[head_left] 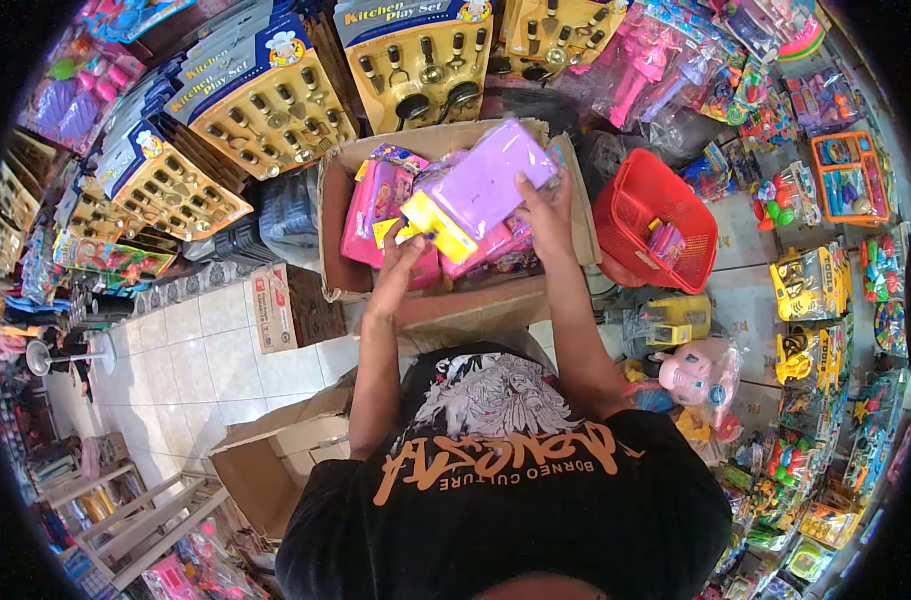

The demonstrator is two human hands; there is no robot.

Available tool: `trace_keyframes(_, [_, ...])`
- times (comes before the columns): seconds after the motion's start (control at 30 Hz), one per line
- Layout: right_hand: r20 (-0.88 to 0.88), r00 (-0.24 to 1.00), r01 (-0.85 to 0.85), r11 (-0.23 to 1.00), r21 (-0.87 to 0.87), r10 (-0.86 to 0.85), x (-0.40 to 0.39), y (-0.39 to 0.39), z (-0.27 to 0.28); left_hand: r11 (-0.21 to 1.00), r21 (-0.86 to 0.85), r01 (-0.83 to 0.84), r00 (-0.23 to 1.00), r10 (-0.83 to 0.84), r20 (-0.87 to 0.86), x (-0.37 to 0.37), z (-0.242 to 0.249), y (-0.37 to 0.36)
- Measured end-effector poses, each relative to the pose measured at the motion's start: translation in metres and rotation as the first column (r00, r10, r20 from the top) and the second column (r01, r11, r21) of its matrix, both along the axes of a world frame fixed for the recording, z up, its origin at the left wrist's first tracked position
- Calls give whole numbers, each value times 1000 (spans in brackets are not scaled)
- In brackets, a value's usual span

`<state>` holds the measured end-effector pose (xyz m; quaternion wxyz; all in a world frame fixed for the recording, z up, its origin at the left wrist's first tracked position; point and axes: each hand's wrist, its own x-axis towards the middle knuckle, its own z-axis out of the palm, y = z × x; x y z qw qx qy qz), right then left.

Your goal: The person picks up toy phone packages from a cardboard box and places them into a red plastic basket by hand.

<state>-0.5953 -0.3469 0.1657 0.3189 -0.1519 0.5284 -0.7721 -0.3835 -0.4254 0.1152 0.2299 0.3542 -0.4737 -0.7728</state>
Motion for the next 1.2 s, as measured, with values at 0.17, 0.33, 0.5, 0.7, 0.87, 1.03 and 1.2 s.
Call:
trace_keyframes(0.17, [232,972,16,991,-134,16,31,-7,-5,994,102,39,986,-21,-168,-15,3,15])
trace_keyframes(0.33, [280,913,-261,952,-159,297,81,-8,-17,963,164,-213,945,246,-215,-33,-5,29])
trace_keyframes(0.5, [124,816,-571,821,23,564,76,-10,-35,855,68,-514,755,488,-437,-5,6,15])
trace_keyframes(0.7, [-113,640,-640,608,470,760,46,-22,-87,798,-72,-598,771,548,-325,63,14,1])
trace_keyframes(0.87, [-229,346,-487,383,785,910,55,-42,-106,806,37,-590,736,557,-385,97,-8,-7])
trace_keyframes(1.03, [-191,426,-314,343,885,884,69,-55,-141,753,65,-655,672,620,-405,98,6,5])
trace_keyframes(1.2, [-207,421,-626,448,639,883,48,-54,-167,711,47,-701,661,673,-331,107,-8,11])
